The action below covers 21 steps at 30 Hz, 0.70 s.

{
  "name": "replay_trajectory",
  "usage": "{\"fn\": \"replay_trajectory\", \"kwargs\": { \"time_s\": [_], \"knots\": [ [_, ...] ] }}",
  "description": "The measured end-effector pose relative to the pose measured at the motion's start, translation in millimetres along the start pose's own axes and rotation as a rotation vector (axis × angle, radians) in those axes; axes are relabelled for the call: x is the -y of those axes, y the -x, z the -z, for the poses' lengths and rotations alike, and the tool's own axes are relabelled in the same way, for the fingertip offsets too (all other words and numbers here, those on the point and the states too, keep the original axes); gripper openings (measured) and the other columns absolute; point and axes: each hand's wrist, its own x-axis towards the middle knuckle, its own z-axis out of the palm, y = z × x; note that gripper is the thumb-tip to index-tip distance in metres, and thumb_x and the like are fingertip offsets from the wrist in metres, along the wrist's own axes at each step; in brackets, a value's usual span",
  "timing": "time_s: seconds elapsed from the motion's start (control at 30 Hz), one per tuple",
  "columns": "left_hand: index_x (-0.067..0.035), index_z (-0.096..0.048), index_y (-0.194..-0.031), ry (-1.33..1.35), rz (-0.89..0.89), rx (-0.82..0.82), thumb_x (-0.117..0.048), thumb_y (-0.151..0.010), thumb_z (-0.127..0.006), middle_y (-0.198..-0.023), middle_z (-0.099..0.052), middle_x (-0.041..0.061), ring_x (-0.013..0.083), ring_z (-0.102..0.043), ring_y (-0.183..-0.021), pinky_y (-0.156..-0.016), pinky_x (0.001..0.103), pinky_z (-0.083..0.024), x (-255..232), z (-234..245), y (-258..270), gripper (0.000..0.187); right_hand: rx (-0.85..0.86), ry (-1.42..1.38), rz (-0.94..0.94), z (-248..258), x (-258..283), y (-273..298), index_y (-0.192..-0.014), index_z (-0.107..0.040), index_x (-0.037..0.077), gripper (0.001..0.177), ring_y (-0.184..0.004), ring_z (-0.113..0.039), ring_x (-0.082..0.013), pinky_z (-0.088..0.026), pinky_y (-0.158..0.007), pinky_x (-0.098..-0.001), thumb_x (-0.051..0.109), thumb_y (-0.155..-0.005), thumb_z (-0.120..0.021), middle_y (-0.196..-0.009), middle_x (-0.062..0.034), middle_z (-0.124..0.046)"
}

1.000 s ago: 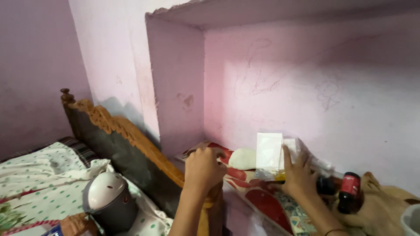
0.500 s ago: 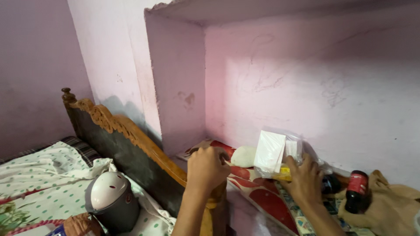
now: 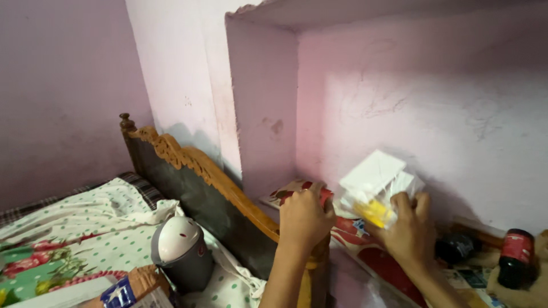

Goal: The person clears a cluttered bedside surface by moving various items onto the bed, then wipes the surface with a cloth. Items handled include a pink container, a white box, a book, a small bottle, a lighter, a cloth, and a bowl. The person finishes by wiping the surface with a dark cloth.

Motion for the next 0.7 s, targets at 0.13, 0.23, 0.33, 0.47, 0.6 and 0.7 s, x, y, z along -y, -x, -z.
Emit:
{"fn": "replay_trajectory", "kwargs": {
  "time_s": [0.13,0.23,0.33,0.47,0.6,0.7],
  "knots": [
    [-0.005,-0.054,-0.137,0.025,0.089,0.105,-0.032,-0.089,-0.066,-0.089,-0.072,0.023,0.0426,-0.070,-0.084,-0.075,0.053,-0.055,-0.9,5.9,3.6,0.056,-0.155,-0.088,0.054,1.0,36.7,-24.5,-0.097,-0.058,0.004,0.066,-0.082,-0.060,-0.0333,-0.054,-0.066,-0.0464,0.038,-0.056,-0.097,-0.103,-0.0153,-0.050],
    [0.005,-0.034,-0.150,0.086,0.041,0.019,-0.038,-0.094,-0.064,-0.101,-0.069,0.029,0.0457,-0.069,-0.090,-0.077,0.053,-0.055,4.5,7.8,9.3,0.076,-0.194,-0.202,0.097,6.8,68.0,-44.5,-0.099,-0.056,0.002,0.068,-0.083,-0.059,-0.0320,-0.054,-0.066,-0.0457,0.034,-0.055,-0.098,-0.106,-0.0156,-0.048],
    [0.006,-0.014,-0.156,0.353,0.241,0.173,-0.038,-0.097,-0.053,-0.104,-0.073,0.027,0.0437,-0.069,-0.101,-0.085,0.050,-0.053,24.3,7.9,12.5,0.083,-0.159,-0.279,0.168,13.1,101.3,-51.4,-0.102,-0.056,0.002,0.070,-0.085,-0.059,-0.0310,-0.055,-0.067,-0.0446,0.032,-0.054,-0.098,-0.107,-0.0157,-0.048],
    [0.003,-0.031,-0.153,0.524,0.201,-0.008,-0.044,-0.103,-0.045,-0.120,-0.067,0.027,0.0396,-0.067,-0.112,-0.094,0.046,-0.052,68.9,15.4,20.0,0.070,-0.147,-0.355,0.229,15.5,145.5,-54.3,-0.102,-0.056,0.002,0.071,-0.085,-0.058,-0.0308,-0.055,-0.070,-0.0449,0.029,-0.054,-0.099,-0.106,-0.0153,-0.047],
    [0.002,-0.051,-0.143,0.851,0.368,-0.121,-0.059,-0.102,-0.033,-0.126,-0.070,0.019,0.0308,-0.067,-0.113,-0.096,0.044,-0.051,126.0,52.5,38.4,0.075,-0.095,-0.435,0.276,8.4,191.5,-41.0,-0.099,-0.057,0.003,0.069,-0.086,-0.058,-0.0324,-0.053,-0.071,-0.0457,0.027,-0.050,-0.099,-0.102,-0.0140,-0.047],
    [0.001,-0.055,-0.143,1.069,0.577,-0.156,-0.067,-0.100,-0.032,-0.131,-0.070,0.016,0.0311,-0.066,-0.118,-0.099,0.045,-0.052,158.7,99.3,54.7,0.084,-0.006,-0.539,0.362,-0.5,225.8,-28.4,-0.097,-0.057,0.003,0.069,-0.086,-0.058,-0.0301,-0.054,-0.069,-0.0434,0.027,-0.048,-0.098,-0.103,-0.0150,-0.047]
  ]
}}
